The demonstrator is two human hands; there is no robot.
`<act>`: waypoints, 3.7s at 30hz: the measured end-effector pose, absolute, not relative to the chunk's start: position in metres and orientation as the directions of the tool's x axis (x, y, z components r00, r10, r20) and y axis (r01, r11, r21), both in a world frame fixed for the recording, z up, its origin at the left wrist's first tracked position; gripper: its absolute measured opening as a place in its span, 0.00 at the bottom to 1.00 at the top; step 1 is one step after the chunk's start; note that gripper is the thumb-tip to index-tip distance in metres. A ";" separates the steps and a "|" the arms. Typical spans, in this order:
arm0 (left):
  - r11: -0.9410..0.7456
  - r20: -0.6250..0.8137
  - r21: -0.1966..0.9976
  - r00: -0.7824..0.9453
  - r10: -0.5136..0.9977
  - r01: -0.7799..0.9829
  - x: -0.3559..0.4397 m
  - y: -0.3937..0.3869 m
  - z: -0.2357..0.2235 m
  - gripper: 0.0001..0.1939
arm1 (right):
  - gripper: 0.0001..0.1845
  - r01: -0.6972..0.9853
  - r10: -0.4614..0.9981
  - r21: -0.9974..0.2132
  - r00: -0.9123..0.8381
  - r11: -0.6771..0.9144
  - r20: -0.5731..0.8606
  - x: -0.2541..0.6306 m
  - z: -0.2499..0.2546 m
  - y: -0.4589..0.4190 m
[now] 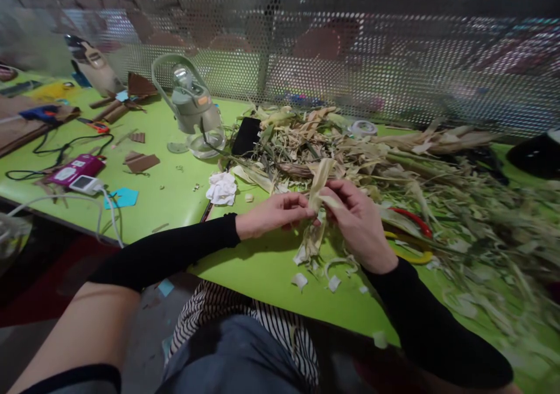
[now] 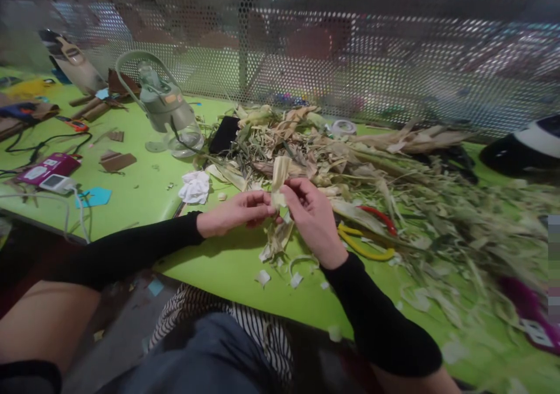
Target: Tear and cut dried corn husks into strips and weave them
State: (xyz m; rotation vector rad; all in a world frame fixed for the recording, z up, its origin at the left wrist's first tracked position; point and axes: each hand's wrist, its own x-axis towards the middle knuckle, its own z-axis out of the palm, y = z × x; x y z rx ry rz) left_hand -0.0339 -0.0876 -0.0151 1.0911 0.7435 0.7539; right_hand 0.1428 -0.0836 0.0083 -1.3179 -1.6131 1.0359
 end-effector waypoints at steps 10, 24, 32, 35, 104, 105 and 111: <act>0.482 -0.262 0.825 0.555 0.790 -0.296 -0.029 -0.084 -0.018 0.06 | 0.13 0.284 0.990 -0.949 -0.084 0.136 0.116 0.145 0.006 -0.081; 0.377 -0.203 0.867 0.459 0.865 -0.327 -0.025 -0.090 -0.025 0.05 | 0.17 0.386 0.941 -0.858 -0.123 0.337 0.315 0.146 -0.008 -0.075; 0.482 -0.285 0.782 0.460 0.841 -0.395 -0.024 -0.088 -0.024 0.04 | 0.12 0.259 0.895 -0.859 -0.184 0.442 0.405 0.147 -0.013 -0.077; 0.504 -0.307 0.775 0.471 0.827 -0.380 -0.024 -0.089 -0.019 0.07 | 0.09 0.284 0.897 -0.853 -0.196 0.438 0.396 0.146 -0.012 -0.077; 0.286 -0.187 0.919 0.339 0.922 -0.271 -0.031 -0.092 -0.010 0.12 | 0.03 0.612 0.712 -0.439 -0.316 0.658 0.627 0.145 -0.003 -0.083; 0.276 -0.178 0.915 0.322 0.930 -0.293 -0.030 -0.093 -0.009 0.12 | 0.03 0.620 0.721 -0.446 -0.303 0.646 0.623 0.145 -0.003 -0.083; 0.242 -0.111 0.889 0.330 0.937 -0.390 -0.029 -0.092 -0.011 0.07 | 0.05 0.639 0.755 -0.497 -0.211 0.587 0.620 0.146 -0.001 -0.082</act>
